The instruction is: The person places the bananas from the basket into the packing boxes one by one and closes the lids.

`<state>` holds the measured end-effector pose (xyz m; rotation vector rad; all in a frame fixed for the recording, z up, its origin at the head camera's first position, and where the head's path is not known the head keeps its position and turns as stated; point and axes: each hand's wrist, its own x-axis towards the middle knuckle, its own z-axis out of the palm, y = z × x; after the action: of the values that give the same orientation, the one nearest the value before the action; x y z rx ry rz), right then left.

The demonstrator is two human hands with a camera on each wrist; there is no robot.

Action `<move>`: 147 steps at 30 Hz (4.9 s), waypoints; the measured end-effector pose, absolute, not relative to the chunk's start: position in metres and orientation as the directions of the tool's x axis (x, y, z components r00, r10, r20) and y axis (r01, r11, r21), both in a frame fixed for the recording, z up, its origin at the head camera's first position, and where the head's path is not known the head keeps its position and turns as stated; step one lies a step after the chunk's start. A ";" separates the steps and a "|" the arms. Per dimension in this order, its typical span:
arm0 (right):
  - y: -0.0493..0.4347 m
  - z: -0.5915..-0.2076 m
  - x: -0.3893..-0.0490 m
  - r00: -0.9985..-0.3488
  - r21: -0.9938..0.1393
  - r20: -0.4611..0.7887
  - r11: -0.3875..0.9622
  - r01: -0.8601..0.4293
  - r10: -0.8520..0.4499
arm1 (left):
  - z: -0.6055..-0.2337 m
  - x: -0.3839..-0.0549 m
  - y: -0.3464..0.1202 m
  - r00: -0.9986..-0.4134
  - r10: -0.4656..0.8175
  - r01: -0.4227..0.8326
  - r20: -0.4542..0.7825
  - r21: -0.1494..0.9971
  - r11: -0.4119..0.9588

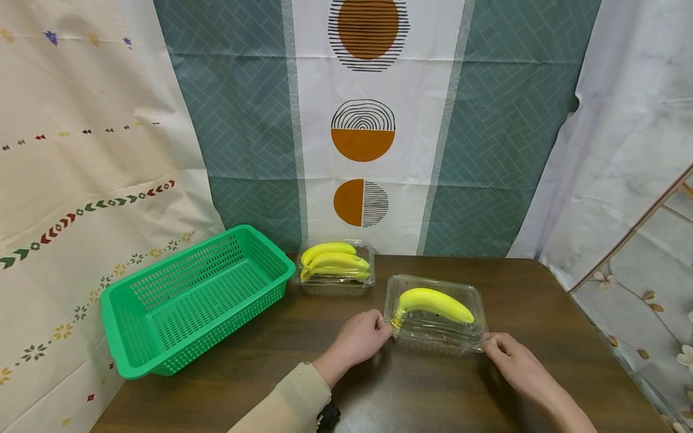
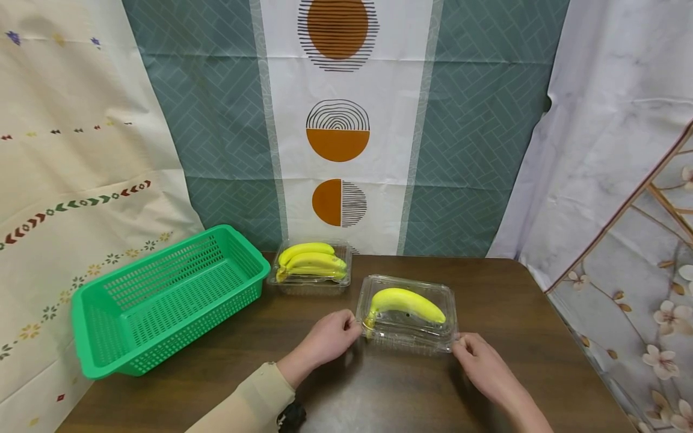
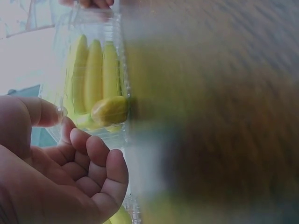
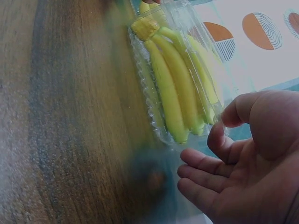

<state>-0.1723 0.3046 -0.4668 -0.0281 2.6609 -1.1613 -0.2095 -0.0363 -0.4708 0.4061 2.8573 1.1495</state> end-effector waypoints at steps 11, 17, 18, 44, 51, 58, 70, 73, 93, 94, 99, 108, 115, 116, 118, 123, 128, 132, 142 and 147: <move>0.309 -0.466 -0.173 -0.978 -0.678 -0.192 0.731 0.075 -0.077 | -0.469 -0.208 -0.039 -0.960 0.268 0.257 0.078 0.623 0.739; 0.309 -0.463 -0.172 -0.988 -0.606 -0.139 0.795 0.031 -0.068 | -0.466 -0.205 -0.039 -0.961 0.259 0.259 0.097 0.644 0.720; 0.308 -0.463 -0.171 -0.990 -0.595 -0.123 0.804 0.019 -0.068 | -0.465 -0.204 -0.039 -0.962 0.254 0.255 0.097 0.648 0.717; 0.281 -0.459 -0.141 -0.966 -0.401 0.171 0.882 -0.249 -0.195 | -0.451 -0.180 -0.028 -0.869 0.380 0.484 0.319 0.384 0.786; 0.275 -0.459 -0.134 -0.953 -0.371 0.205 0.883 -0.287 -0.223 | -0.450 -0.173 -0.028 -0.852 0.426 0.512 0.304 0.322 0.796; 0.270 -0.461 -0.130 -0.923 -0.335 0.289 0.876 -0.346 -0.254 | -0.450 -0.168 -0.026 -0.828 0.473 0.545 0.302 0.232 0.806; 0.267 -0.466 -0.129 -0.886 -0.273 0.365 0.877 -0.396 -0.286 | -0.450 -0.162 -0.021 -0.806 0.516 0.569 0.292 0.139 0.810; 0.267 -0.467 -0.129 -0.890 -0.277 0.357 0.878 -0.391 -0.284 | -0.449 -0.160 -0.020 -0.808 0.519 0.569 0.277 0.142 0.810; 0.266 -0.466 -0.130 -0.904 -0.288 0.318 0.879 -0.379 -0.286 | -0.452 -0.161 -0.018 -0.812 0.536 0.568 0.233 0.103 0.816; 0.266 -0.466 -0.130 -0.904 -0.290 0.319 0.879 -0.379 -0.285 | -0.452 -0.161 -0.018 -0.812 0.536 0.568 0.231 0.101 0.817; 0.266 -0.465 -0.131 -0.906 -0.301 0.315 0.876 -0.377 -0.282 | -0.452 -0.163 -0.017 -0.814 0.536 0.566 0.224 0.098 0.818; 0.267 -0.463 -0.137 -0.929 -0.333 0.250 0.877 -0.346 -0.272 | -0.453 -0.167 -0.016 -0.811 0.540 0.569 0.227 0.085 0.818; 0.267 -0.464 -0.142 -0.931 -0.327 0.245 0.881 -0.343 -0.271 | -0.453 -0.172 -0.017 -0.805 0.547 0.574 0.231 0.065 0.817; 0.267 -0.464 -0.142 -0.930 -0.328 0.248 0.880 -0.344 -0.271 | -0.453 -0.172 -0.017 -0.803 0.548 0.574 0.233 0.061 0.816; 0.266 -0.464 -0.144 -0.927 -0.327 0.256 0.878 -0.349 -0.273 | -0.453 -0.173 -0.017 -0.800 0.550 0.576 0.240 0.047 0.816; 0.266 -0.463 -0.147 -0.926 -0.331 0.261 0.875 -0.352 -0.274 | -0.452 -0.176 -0.016 -0.793 0.555 0.573 0.252 0.001 0.819; 0.265 -0.462 -0.150 -0.923 -0.331 0.269 0.874 -0.356 -0.274 | -0.452 -0.181 -0.015 -0.794 0.554 0.568 0.252 -0.019 0.823; 0.266 -0.462 -0.154 -0.923 -0.334 0.272 0.872 -0.357 -0.274 | -0.454 -0.185 -0.014 -0.799 0.548 0.563 0.247 -0.016 0.827; 0.267 -0.460 -0.167 -0.923 -0.349 0.262 0.864 -0.363 -0.282 | -0.452 -0.194 -0.012 -0.808 0.539 0.550 0.237 -0.025 0.835; 0.267 -0.459 -0.174 -0.923 -0.355 0.254 0.860 -0.366 -0.288 | -0.451 -0.198 -0.012 -0.810 0.537 0.548 0.236 -0.024 0.836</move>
<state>-0.1740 0.2673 -0.4592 -0.5701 3.2151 -0.6775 -0.1984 -0.0119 -0.4511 0.9700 3.2335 0.0771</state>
